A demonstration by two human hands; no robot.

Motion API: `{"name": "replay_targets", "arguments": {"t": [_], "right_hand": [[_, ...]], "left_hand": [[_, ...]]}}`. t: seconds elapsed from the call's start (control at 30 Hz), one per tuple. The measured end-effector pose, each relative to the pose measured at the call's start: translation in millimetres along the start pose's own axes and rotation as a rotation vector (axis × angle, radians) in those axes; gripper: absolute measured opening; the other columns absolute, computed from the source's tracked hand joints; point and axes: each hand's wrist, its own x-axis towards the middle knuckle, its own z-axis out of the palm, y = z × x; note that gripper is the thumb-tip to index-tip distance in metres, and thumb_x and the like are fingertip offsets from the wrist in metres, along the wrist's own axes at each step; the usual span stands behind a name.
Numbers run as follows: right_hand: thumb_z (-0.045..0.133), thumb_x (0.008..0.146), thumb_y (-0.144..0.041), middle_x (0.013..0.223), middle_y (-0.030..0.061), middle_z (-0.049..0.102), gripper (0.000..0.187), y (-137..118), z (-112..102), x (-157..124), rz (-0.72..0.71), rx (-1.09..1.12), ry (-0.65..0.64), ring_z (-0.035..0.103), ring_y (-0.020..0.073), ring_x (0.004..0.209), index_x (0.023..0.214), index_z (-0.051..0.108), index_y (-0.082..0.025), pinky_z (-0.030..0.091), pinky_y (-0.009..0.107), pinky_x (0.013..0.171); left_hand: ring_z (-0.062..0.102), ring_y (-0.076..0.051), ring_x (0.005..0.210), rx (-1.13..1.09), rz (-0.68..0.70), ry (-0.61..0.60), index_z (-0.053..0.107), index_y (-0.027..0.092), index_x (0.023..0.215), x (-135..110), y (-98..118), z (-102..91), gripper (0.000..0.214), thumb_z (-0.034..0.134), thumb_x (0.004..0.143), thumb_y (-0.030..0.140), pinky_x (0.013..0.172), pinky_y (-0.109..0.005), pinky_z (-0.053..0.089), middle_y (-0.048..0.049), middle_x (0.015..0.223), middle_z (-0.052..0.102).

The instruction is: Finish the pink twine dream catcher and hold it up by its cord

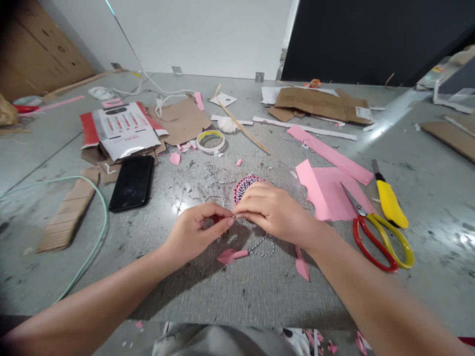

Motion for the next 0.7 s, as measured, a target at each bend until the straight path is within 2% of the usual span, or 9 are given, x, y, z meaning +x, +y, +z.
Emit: {"name": "replay_targets", "arguments": {"t": [0.2,0.3,0.43,0.57,0.7], "right_hand": [[0.045,0.097,-0.010,0.081,0.0006,0.056,0.019,-1.0,4.9,1.2,0.158,-0.082,-0.097,0.049,0.0142,0.079,0.082,0.044,-0.020,0.041,0.030,0.073],[0.040,0.097,-0.010,0.080,0.0009,0.051,0.020,-4.9,9.7,0.6,0.200,-0.093,-0.105,0.046,0.0152,0.077,0.081,0.037,-0.021,0.039,0.031,0.073],[0.037,0.100,-0.018,0.080,0.0026,0.052,0.018,-9.4,13.7,-0.3,0.228,-0.131,-0.104,0.046,0.0166,0.076,0.083,0.038,-0.021,0.039,0.032,0.071],[0.036,0.100,-0.020,0.072,0.0017,0.051,0.023,-11.3,16.1,0.5,0.195,-0.214,-0.116,0.047,0.0163,0.071,0.078,0.039,-0.022,0.036,0.032,0.068],[0.037,0.101,-0.024,0.067,0.0014,0.053,0.029,-16.2,18.2,2.2,0.204,-0.262,-0.047,0.048,0.0153,0.066,0.073,0.043,-0.022,0.035,0.031,0.064]], "left_hand": [[0.064,-0.013,0.070,-0.009,-0.005,0.015,0.077,0.021,0.089,0.1,0.3,-0.2,0.010,0.069,0.087,0.027,0.065,-0.027,0.048,-0.0007,0.080,0.075],[0.061,-0.012,0.067,-0.017,0.000,0.025,0.077,0.020,0.090,-0.3,0.9,0.5,0.010,0.071,0.086,0.027,0.063,-0.027,0.047,-0.0004,0.077,0.074],[0.060,-0.012,0.066,-0.033,0.026,0.027,0.077,0.020,0.095,-0.3,0.5,0.6,0.012,0.070,0.086,0.026,0.062,-0.026,0.046,-0.0005,0.075,0.072],[0.058,-0.012,0.067,0.009,0.081,0.026,0.078,0.020,0.096,-0.6,0.8,0.8,0.014,0.068,0.088,0.023,0.064,-0.026,0.046,-0.0014,0.078,0.072],[0.059,-0.012,0.066,0.039,0.086,0.032,0.076,0.019,0.091,-1.6,3.0,0.5,0.012,0.066,0.089,0.024,0.064,-0.026,0.046,-0.0017,0.077,0.072]]}}
